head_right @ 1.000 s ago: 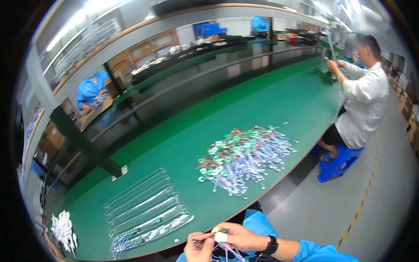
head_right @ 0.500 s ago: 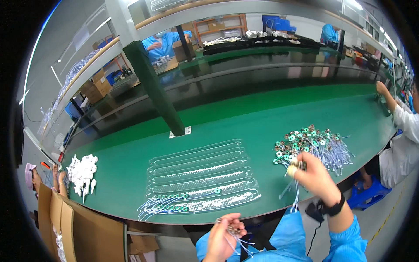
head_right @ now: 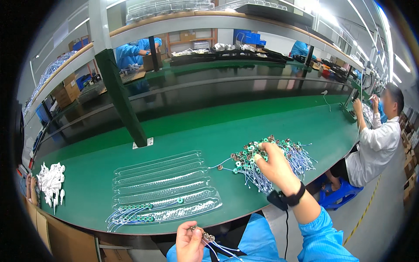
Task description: Assemble small plastic circular parts with small wire boards, then group and organize them into containers along a factory production line.
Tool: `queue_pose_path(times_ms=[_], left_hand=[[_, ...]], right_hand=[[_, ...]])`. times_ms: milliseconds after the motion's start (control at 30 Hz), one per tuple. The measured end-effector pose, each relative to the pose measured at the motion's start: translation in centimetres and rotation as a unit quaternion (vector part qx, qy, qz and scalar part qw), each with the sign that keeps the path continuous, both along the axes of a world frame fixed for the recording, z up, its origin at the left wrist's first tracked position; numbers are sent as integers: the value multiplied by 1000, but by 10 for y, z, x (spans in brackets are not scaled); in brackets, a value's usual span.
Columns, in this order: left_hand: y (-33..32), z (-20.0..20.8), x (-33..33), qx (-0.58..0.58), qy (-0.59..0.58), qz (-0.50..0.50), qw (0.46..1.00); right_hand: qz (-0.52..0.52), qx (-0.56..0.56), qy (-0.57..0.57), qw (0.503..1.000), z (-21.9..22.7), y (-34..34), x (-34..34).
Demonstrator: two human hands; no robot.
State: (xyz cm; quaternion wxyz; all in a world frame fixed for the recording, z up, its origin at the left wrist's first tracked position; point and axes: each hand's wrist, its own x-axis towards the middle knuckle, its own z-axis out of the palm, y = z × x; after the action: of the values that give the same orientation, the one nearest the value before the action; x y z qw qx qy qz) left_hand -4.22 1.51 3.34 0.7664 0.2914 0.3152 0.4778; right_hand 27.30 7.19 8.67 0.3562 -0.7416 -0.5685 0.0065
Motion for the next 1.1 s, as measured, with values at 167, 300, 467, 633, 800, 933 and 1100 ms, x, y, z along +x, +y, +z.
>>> queue_pose_path(times_ms=[167, 300, 467, 633, 800, 933, 1100], left_hand=[[4, -14, 17, 67, 48, 12, 997], [0, -19, 30, 89, 51, -6, 995], [-6, -19, 35, 79, 80, 22, 993], [-9, -22, 42, 48, 58, 9, 997], [-12, -20, 49, 52, 96, 0, 994], [-16, -24, 53, 100, 161, -5, 982], [-14, -14, 50, 9, 177, -61, 982]], right_hand=[[216, -115, 462, 853, 7, -77, -66], [296, -187, 467, 812, -34, -100, -105], [296, -184, 639, 686, -58, -106, -113], [317, -151, 674, 650, -78, -108, -109], [288, -170, 711, 619, -84, -112, -103], [286, -152, 706, 630, -87, -112, -104], [312, -130, 706, 623, -92, -113, -100]])
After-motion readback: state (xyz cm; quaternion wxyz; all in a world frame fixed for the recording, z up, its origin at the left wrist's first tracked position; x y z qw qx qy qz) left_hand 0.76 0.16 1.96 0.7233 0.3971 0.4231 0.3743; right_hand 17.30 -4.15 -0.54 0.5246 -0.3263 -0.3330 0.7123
